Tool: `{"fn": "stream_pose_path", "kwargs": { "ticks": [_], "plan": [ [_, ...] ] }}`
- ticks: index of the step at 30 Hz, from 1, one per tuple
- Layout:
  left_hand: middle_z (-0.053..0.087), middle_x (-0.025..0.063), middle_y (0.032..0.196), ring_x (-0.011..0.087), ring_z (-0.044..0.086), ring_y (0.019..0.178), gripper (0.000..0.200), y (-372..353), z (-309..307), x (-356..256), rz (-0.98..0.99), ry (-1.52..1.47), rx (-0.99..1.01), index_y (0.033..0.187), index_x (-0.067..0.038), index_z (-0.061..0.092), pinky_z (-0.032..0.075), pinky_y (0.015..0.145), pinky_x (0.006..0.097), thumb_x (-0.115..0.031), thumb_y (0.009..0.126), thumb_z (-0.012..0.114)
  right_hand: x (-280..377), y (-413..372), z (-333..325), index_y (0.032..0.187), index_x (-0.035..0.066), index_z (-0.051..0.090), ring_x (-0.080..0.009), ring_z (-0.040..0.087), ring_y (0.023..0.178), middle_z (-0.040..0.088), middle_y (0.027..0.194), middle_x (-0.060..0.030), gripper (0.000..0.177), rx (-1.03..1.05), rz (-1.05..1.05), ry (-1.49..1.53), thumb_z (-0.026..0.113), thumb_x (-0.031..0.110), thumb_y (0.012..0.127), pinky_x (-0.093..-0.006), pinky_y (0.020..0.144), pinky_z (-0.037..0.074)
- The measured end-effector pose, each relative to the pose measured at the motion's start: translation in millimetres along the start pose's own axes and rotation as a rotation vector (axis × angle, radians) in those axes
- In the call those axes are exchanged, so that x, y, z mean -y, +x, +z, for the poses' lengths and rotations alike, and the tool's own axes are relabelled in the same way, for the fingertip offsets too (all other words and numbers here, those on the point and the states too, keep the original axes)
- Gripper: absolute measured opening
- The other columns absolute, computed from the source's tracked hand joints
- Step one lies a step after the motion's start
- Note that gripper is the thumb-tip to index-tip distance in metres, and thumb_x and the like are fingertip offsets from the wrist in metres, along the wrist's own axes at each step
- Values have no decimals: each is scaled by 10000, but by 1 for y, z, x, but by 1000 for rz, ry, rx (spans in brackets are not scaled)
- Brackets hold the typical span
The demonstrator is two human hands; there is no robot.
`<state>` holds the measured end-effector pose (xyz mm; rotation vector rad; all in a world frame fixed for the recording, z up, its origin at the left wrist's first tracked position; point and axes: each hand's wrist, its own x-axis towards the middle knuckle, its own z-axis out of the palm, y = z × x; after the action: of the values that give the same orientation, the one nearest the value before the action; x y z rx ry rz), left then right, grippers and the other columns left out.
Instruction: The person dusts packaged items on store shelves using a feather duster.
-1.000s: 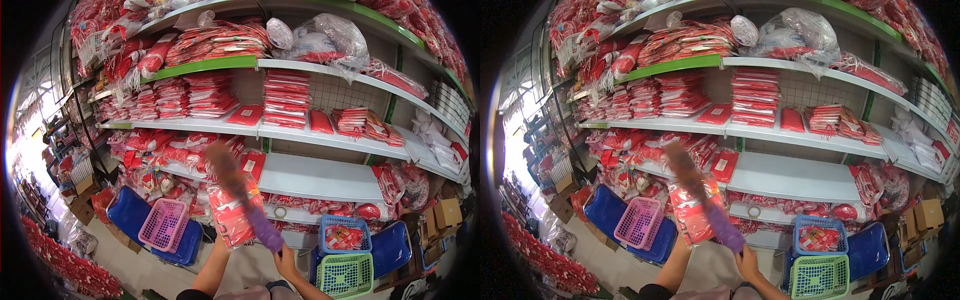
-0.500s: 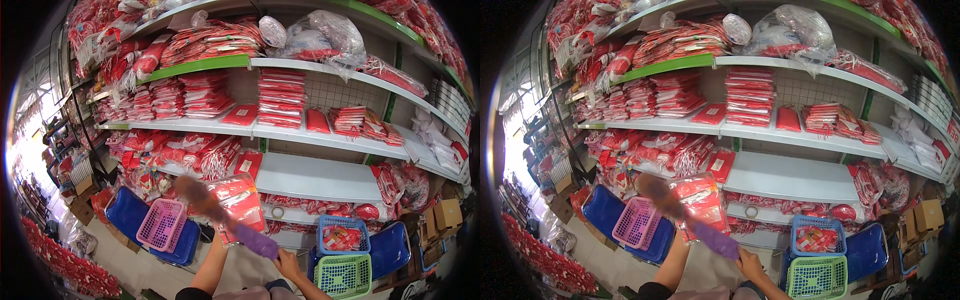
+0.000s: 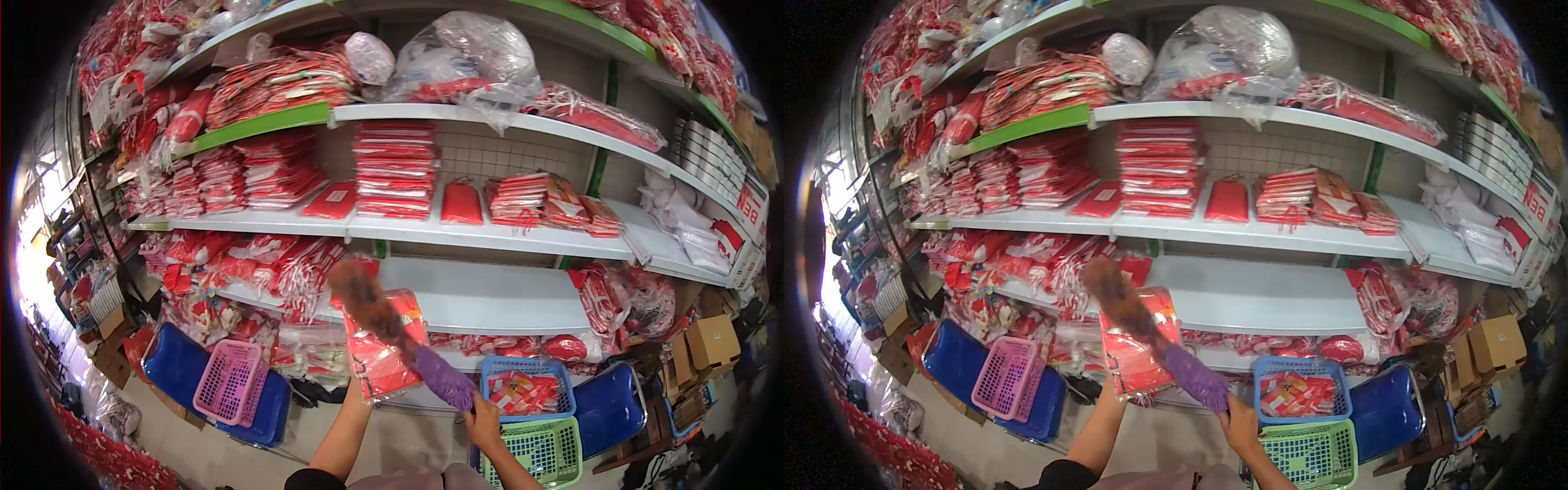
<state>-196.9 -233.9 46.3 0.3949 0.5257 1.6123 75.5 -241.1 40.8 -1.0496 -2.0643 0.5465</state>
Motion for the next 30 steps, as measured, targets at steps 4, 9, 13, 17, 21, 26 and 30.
{"fn": "stream_pose_path", "kwargs": {
  "ticks": [4, 9, 13, 17, 21, 26, 30],
  "plan": [
    [485, 97, 1245, 223, 482, 1140, 665, 24, 16, 30, -56, 8, 16, 1339, -73, 335, 393, 939, 372, -571, 916, 210, -19, -1, -32, 946, -9, 507, -402, 558, 671, 569, 767, -212, 279, 148, -126, -32, 598, 89, 701, -458, 609, 435],
    [481, 98, 1251, 223, 479, 1145, 667, 47, 37, 59, -102, 26, 10, 1343, -74, 331, 391, 942, 372, -572, 916, 207, -69, -4, -38, 1027, -14, 507, -390, 578, 768, 586, 813, -221, 371, 32, 115, 1, 628, 126, 705, -452, 640, 449],
    [477, 98, 1255, 223, 476, 1148, 669, 57, 42, 76, -122, 29, -3, 1346, -74, 327, 389, 944, 373, -572, 916, 204, -90, -13, -36, 1036, -30, 510, -396, 576, 760, 585, 811, -240, 364, 125, 16, -66, 616, 96, 711, -453, 667, 444],
    [474, 98, 1260, 223, 474, 1152, 671, 72, 44, 83, -138, 36, -24, 1349, -75, 324, 387, 947, 373, -573, 916, 202, -101, 6, -38, 1088, -32, 481, -409, 581, 722, 582, 770, -253, 412, 33, 151, -88, 622, 101, 724, -468, 638, 447],
    [471, 98, 1265, 223, 471, 1156, 672, 93, 44, 88, -156, 41, -27, 1351, -75, 321, 385, 949, 373, -573, 916, 200, -133, 38, -18, 1095, -39, 470, -428, 583, 696, 580, 728, -271, 387, -55, 442, 10, 598, 129, 770, -493, 617, 442],
    [467, 98, 1271, 223, 467, 1161, 674, 129, 46, 90, -183, 48, -24, 1355, -76, 316, 383, 953, 373, -574, 916, 197, -172, 93, -2, 1164, -40, 395, -457, 576, 671, 598, 710, -261, 431, -108, 370, -135, 560, 121, 800, -528, 648, 446],
    [464, 99, 1275, 223, 465, 1164, 676, 159, 51, 90, -206, 55, -14, 1358, -76, 313, 381, 955, 373, -575, 916, 195, -220, 140, 27, 1253, -39, 325, -457, 519, 967, 505, 1048, -316, 566, -122, 243, -93, 533, 0, 728, -495, 788, 438]
  ]
}}
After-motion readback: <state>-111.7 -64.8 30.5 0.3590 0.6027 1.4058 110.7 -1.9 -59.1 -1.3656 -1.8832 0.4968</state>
